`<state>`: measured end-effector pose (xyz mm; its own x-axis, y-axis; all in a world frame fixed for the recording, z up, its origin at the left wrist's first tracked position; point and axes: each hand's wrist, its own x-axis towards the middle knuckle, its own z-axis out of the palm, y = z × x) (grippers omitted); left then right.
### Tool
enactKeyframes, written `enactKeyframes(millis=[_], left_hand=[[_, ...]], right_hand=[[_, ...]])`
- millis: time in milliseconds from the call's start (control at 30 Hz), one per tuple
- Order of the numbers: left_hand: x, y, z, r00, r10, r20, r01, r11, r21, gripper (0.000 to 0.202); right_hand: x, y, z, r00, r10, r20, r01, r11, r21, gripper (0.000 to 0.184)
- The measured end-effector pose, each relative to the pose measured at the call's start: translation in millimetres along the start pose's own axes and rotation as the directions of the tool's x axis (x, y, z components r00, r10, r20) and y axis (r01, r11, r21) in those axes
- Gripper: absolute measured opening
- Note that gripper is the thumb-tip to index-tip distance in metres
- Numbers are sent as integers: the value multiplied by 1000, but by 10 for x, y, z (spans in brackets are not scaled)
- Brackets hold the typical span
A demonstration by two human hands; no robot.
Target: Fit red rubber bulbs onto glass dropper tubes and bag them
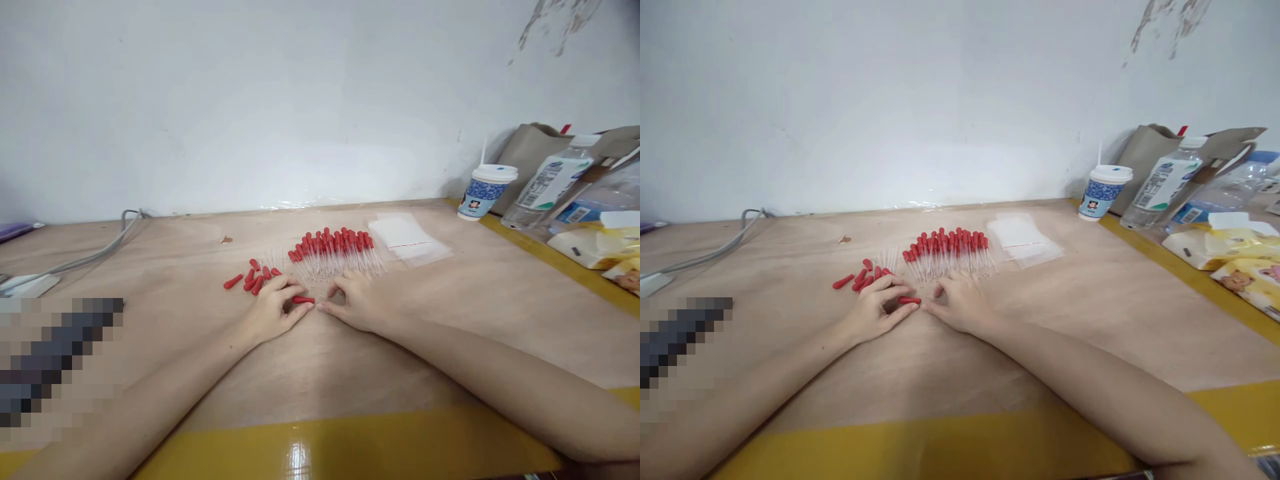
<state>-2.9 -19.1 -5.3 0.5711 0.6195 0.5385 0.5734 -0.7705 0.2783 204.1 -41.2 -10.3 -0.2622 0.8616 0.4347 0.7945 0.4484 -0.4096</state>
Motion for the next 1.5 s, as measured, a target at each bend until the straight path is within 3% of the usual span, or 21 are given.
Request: enactKeyframes(millis=[167, 400, 600, 867, 1200, 1333, 1500], left_hand=[[44, 13, 55, 999, 49, -10, -49, 999, -4, 14], [87, -18, 119, 1000, -1, -11, 1, 1000, -22, 14], [133, 56, 138, 1000, -21, -18, 20, 996, -84, 17], [174, 169, 124, 996, -87, 32, 92, 972, -216, 14], [99, 116, 183, 992, -94, 81, 119, 912, -392, 14], [95, 121, 176, 994, -24, 108, 63, 927, -369, 16], [117, 146, 167, 997, -18, 78, 38, 966, -255, 16]], right_hand=[[-101, 47, -70, 999, -22, 25, 23, 999, -42, 16], [-188, 148, -94, 997, -64, 29, 66, 997, -51, 10], [-140, 141, -100, 996, -25, -82, 41, 980, 193, 9], [-146, 104, -103, 995, -54, -79, 69, 976, 204, 8], [-68, 225, -87, 984, -165, -61, 175, 884, 433, 12], [-50, 255, -108, 974, -224, -32, 219, 897, 384, 13], [-100, 197, -101, 959, -270, -89, 277, 957, 86, 19]])
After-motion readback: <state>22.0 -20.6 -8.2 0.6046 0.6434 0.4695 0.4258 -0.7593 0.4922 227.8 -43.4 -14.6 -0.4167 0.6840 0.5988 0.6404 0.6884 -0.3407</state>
